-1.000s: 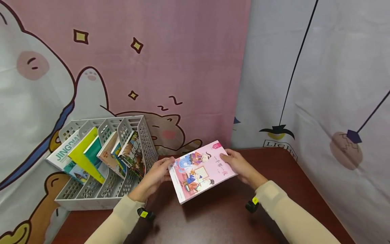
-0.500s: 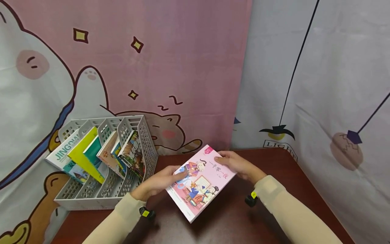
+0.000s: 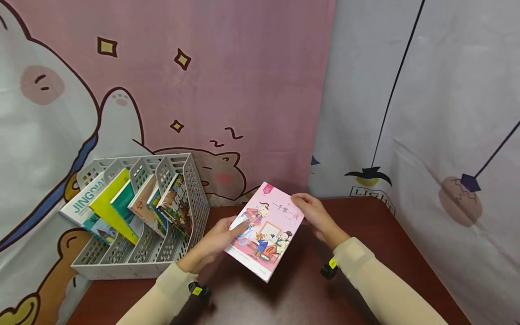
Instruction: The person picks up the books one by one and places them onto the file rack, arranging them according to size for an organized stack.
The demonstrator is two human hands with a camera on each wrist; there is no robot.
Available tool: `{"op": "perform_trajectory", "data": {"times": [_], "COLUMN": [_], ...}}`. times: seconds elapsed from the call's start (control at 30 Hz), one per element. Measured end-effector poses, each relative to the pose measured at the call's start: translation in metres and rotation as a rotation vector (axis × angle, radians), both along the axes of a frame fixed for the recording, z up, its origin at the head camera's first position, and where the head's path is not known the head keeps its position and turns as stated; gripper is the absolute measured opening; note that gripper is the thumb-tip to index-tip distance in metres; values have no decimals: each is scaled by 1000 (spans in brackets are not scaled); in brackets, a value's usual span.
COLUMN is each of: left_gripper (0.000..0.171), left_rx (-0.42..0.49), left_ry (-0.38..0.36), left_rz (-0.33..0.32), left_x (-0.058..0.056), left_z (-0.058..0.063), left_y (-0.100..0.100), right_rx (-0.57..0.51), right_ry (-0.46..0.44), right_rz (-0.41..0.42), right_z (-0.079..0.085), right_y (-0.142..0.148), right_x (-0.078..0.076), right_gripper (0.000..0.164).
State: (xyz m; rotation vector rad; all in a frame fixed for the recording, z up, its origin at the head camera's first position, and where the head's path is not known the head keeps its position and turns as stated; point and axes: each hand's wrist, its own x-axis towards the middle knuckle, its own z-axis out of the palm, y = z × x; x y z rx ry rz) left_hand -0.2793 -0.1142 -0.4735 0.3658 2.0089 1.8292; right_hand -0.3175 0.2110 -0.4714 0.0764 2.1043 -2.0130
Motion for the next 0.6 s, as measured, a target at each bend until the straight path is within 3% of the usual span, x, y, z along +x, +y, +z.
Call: {"op": "perform_trajectory", "data": {"times": [0.07, 0.2, 0.37, 0.6], "left_gripper": [45, 43, 41, 31], "left_rx": [1, 10, 24, 45], "left_ry": [24, 80, 115, 119], "left_rz": [56, 178, 332, 503], "left_x": [3, 5, 5, 8], "left_z": [-1, -1, 2, 1], "left_y": [2, 9, 22, 36], "right_rx": [-61, -143, -149, -202], "right_ry": [-5, -23, -45, -80], "right_rz": [-38, -35, 18, 55], "right_z": [-2, -3, -1, -4], "right_y": [-7, -21, -40, -70], "right_x": [3, 7, 19, 39], "right_gripper": [57, 60, 64, 56]}}
